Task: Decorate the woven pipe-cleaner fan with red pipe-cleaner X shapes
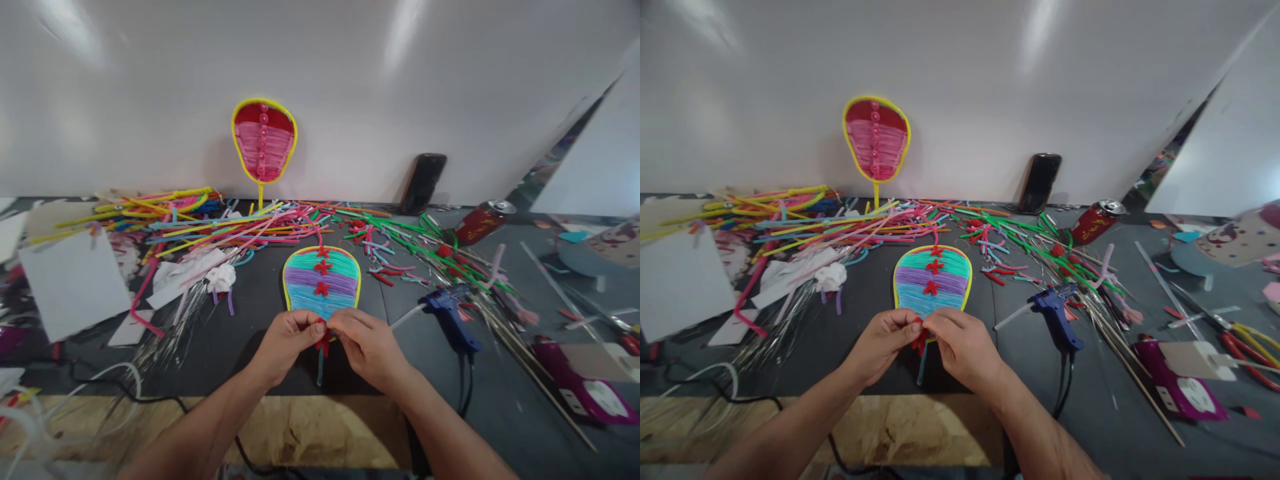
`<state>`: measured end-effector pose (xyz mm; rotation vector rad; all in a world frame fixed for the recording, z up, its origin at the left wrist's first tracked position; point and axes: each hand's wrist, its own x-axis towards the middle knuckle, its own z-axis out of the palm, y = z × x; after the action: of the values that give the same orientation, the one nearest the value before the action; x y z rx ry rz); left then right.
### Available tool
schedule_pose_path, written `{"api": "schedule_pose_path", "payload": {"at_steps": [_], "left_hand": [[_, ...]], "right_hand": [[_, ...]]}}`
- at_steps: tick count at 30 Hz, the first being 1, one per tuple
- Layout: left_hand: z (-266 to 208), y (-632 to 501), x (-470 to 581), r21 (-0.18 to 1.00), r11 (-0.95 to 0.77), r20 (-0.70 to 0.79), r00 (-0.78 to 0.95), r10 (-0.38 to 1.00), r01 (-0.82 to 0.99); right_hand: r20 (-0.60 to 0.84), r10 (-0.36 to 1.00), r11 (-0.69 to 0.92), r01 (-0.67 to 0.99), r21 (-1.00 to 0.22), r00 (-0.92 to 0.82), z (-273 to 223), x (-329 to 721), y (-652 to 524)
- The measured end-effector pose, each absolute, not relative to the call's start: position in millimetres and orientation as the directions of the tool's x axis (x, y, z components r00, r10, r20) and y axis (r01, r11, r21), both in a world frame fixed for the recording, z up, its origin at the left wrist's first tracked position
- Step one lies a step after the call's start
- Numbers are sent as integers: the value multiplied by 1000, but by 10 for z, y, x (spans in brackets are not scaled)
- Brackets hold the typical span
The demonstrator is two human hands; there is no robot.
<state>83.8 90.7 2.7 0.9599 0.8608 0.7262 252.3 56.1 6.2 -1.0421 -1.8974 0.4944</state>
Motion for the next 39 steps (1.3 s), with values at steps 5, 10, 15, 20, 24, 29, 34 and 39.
{"api": "schedule_pose_path", "payload": {"at_steps": [5, 10, 15, 20, 24, 29, 34, 39], "left_hand": [[64, 912, 846, 870, 445, -316, 452, 834, -211], [101, 912, 855, 860, 459, -318, 468, 825, -224], [86, 910, 848, 833, 484, -325, 472, 820, -268], [61, 910, 822, 872, 405, -239, 484, 842, -275], [94, 912, 818, 902, 365, -220, 481, 848, -231], [148, 914, 820, 958, 250, -164, 447, 879, -140], [153, 917, 808, 986, 160, -128, 435, 891, -37], [157, 932, 795, 979, 201, -165, 516, 840, -14]], "right_hand": [[428, 893, 441, 462, -769, -140, 47, 2515, 553], [408, 909, 404, 437, -803, -91, 70, 2512, 552], [332, 942, 325, 381, -866, -48, 66, 2529, 561], [210, 977, 210, 201, -957, -22, 103, 2517, 558], [222, 974, 225, 140, -964, -37, 116, 2504, 548], [185, 981, 191, 107, -976, -60, 86, 2510, 539], [184, 979, 195, 156, -968, -83, 70, 2521, 532], [178, 978, 200, 237, -951, -112, 96, 2516, 527]]}}
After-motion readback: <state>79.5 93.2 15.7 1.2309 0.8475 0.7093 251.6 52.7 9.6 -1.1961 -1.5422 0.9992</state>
